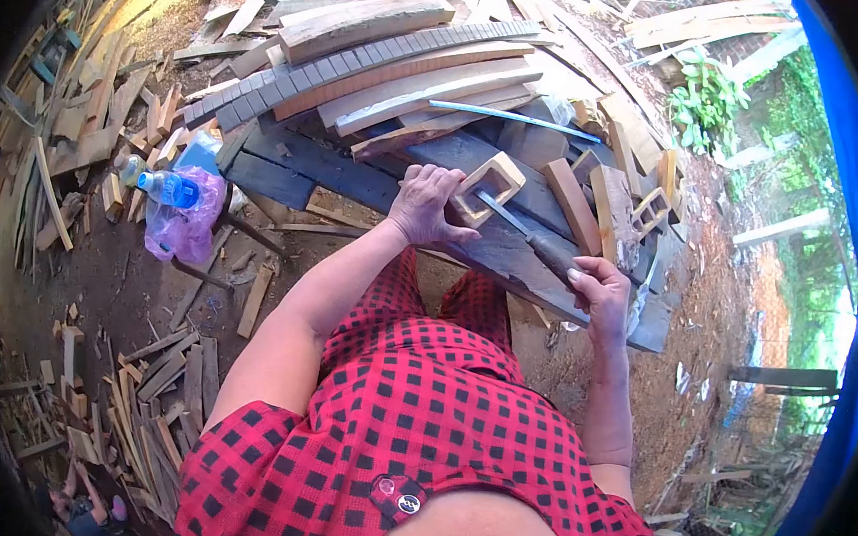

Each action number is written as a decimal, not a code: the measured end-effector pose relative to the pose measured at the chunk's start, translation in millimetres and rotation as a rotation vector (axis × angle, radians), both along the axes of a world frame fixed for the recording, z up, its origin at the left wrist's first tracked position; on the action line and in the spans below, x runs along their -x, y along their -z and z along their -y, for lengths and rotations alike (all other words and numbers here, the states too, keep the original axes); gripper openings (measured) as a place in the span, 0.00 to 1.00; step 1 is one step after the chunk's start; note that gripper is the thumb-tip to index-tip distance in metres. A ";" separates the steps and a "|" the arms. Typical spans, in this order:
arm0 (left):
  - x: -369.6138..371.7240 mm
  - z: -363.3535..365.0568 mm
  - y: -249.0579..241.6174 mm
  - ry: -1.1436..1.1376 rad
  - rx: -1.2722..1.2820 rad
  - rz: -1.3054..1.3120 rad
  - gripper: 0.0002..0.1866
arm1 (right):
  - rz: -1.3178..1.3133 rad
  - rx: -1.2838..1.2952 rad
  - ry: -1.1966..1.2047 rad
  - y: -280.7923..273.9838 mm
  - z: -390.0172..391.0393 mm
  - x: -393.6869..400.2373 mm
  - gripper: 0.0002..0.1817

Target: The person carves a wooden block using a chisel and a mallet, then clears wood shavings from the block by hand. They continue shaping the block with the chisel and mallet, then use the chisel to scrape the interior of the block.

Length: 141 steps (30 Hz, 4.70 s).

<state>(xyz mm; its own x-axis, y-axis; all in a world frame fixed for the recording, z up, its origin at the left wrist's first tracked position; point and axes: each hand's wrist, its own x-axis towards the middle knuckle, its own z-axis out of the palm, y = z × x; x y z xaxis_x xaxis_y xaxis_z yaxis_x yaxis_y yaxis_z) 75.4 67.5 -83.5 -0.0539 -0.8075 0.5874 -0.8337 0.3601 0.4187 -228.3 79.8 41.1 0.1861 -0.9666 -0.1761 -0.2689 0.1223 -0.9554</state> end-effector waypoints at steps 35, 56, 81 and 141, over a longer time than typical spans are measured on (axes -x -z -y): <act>61.1 13.5 -49.6 0.024 -0.274 0.189 0.53 | -0.278 0.047 -0.174 -36.4 37.1 -12.2 0.09; 113.1 19.7 -49.8 0.481 0.099 -0.293 0.25 | -0.310 0.283 -0.321 -13.5 67.9 10.7 0.27; 102.7 28.5 -64.8 0.421 0.000 -0.599 0.14 | -0.153 0.518 0.147 15.7 108.8 116.2 0.39; 81.5 29.8 -83.3 0.530 -0.113 -0.939 0.11 | 0.067 0.680 0.134 -46.4 60.0 49.3 0.41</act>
